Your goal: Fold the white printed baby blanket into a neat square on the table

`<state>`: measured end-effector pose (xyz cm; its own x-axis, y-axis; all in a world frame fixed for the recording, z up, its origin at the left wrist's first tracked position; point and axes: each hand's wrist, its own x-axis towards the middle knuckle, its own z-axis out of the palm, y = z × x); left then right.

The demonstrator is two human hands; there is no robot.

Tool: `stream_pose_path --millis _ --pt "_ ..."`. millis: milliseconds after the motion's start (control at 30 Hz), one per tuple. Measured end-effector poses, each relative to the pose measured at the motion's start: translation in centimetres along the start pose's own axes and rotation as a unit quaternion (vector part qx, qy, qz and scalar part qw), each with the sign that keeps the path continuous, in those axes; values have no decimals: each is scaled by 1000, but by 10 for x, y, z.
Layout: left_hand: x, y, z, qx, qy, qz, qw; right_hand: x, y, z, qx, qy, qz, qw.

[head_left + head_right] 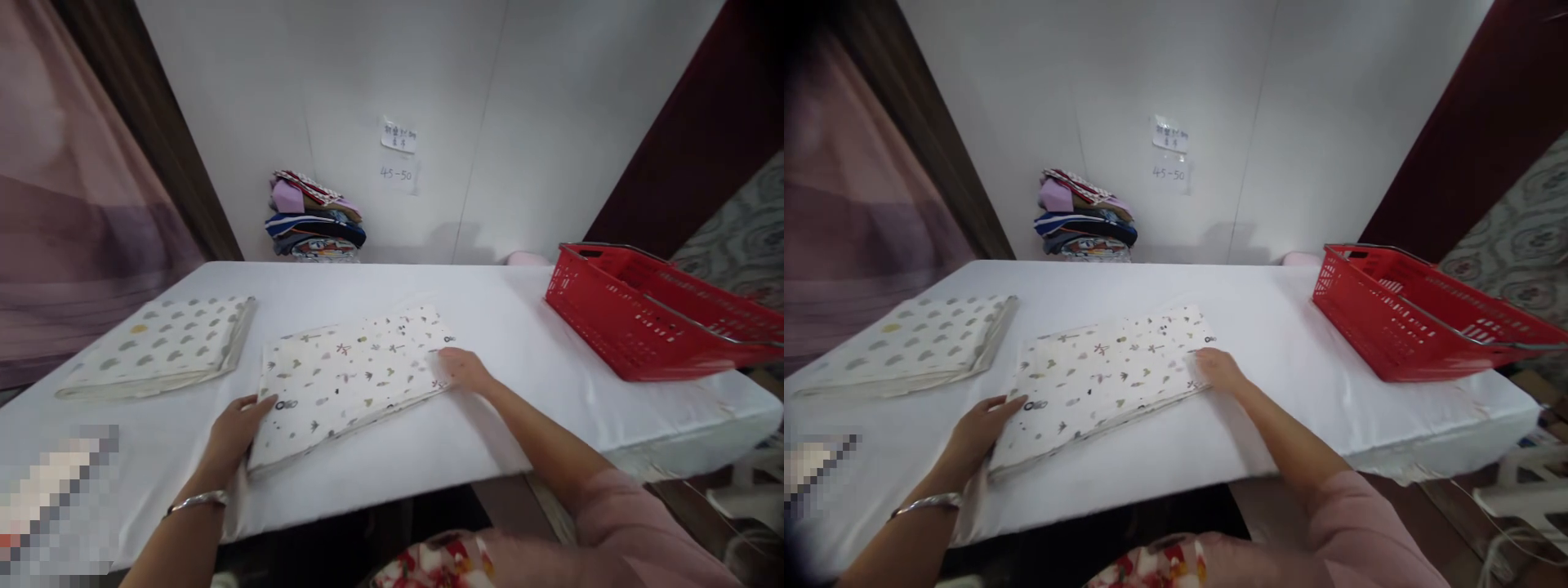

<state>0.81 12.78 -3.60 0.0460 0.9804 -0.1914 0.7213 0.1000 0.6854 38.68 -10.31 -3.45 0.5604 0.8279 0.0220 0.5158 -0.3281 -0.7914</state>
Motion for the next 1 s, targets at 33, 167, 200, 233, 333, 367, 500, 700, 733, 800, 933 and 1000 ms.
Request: stream_pose_path --millis 33,167,200,233,333,367,500,700,733,800,933,1000 --pt "1 0 0 4 -5 -9 1000 -4 10 -17 12 38 40 998" --pt "4 1 1 32 -22 -48 998 -20 35 -63 42 63 135 988" --pt "4 0 1 38 -25 -47 998 -24 38 -67 51 57 152 985" --pt "4 -1 1 40 -28 -39 998 -27 40 -70 59 48 165 983" --pt "1 -1 -1 21 -37 -18 999 -32 43 -67 77 21 190 979" --pt "-1 -1 -2 13 -40 -14 999 -31 43 -65 80 13 195 977" --pt "-8 6 -5 5 -41 -13 999 -24 43 -55 74 -11 212 974" --pt "-12 10 -6 6 -35 -12 999 -15 37 -49 34 -29 225 973" --pt "-11 9 -5 4 -33 -10 999 -14 36 -49 26 -32 226 973" --pt "-10 7 -4 8 -31 -11 999 -12 33 -49 9 -35 225 974" --pt "-5 4 -2 21 -30 -22 999 -8 29 -49 -28 -14 204 979" --pt "-4 4 -2 23 -30 -22 999 -6 30 -49 -45 6 187 981"
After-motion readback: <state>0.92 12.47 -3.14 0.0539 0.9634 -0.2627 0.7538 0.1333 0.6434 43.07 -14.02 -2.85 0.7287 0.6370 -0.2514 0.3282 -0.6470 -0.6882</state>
